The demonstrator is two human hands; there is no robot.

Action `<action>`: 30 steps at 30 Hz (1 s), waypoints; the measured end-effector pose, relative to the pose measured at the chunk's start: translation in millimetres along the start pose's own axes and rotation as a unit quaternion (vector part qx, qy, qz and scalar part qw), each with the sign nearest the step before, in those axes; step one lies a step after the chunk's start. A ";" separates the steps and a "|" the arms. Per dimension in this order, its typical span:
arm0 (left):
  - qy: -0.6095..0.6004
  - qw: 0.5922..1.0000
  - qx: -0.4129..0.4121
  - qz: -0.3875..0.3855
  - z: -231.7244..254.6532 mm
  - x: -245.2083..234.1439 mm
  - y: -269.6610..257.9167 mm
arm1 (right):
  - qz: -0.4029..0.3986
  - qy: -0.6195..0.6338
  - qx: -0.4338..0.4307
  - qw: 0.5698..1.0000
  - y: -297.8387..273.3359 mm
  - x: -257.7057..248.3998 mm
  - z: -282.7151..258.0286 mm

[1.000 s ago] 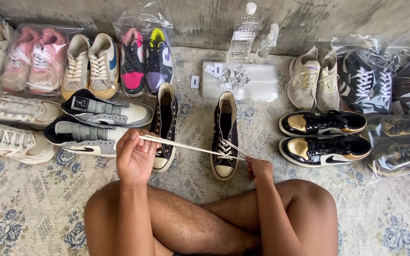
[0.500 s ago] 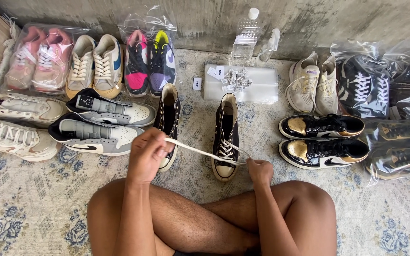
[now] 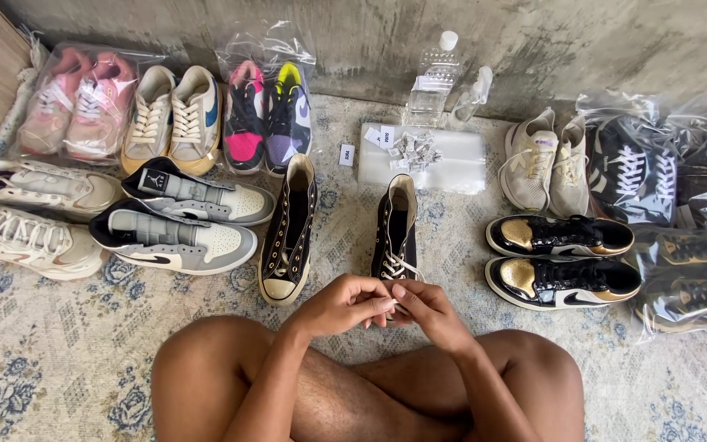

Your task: A person sitting on a rug lacing up a black high-top sneaker, carefully threading the laces through each eyelet.

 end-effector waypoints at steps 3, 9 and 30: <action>0.049 0.998 -0.023 0.012 -4.6 -3.1 -2.9 | -0.017 -0.070 0.008 0.997 -5.2 -29.7 18.4; 0.128 0.983 -0.081 0.106 -16.4 -6.5 5.4 | 0.088 -0.121 0.009 0.989 -14.7 -45.5 27.9; 0.450 0.851 -0.222 0.155 -138.5 -15.3 36.9 | 0.177 -0.401 0.113 0.892 31.4 -86.2 85.5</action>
Point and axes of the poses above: each hand's wrist, its own y-axis towards the middle knuckle, its own x-axis out of the palm, z = x × y, the point moved 3 cm from there along y, towards the middle knuckle, and after that the axes turned 4 degrees about y, right-handed, at the moved point
